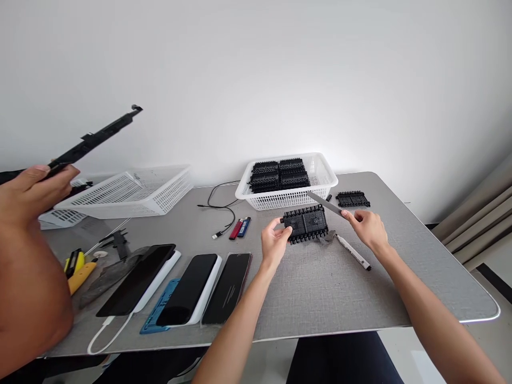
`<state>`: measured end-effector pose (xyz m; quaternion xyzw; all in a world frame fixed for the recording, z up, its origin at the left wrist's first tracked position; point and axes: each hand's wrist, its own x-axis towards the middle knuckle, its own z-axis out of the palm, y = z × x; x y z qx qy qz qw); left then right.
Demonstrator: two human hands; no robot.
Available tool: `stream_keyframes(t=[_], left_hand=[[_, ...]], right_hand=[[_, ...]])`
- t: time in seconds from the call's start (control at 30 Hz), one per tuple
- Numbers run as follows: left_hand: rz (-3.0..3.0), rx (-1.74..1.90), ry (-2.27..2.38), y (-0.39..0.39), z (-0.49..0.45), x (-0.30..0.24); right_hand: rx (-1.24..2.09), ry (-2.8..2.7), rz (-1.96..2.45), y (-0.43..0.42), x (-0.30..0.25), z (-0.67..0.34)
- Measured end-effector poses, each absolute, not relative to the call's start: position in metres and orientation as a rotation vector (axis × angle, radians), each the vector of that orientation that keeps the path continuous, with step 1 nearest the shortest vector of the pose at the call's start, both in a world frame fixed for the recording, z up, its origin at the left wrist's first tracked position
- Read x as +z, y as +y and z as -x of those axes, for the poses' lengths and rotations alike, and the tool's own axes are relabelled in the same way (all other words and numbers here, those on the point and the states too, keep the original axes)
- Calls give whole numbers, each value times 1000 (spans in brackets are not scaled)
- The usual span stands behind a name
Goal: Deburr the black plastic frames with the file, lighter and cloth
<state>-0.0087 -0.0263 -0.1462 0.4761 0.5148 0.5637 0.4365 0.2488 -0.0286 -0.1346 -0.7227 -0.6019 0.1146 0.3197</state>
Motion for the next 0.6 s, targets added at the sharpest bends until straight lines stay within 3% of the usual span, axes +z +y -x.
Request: stream_keyframes(t=[0.6], left_hand=[[-1221, 1359, 1303, -30, 5, -142]], right_hand=[[293, -1768, 1847, -39, -131, -225]])
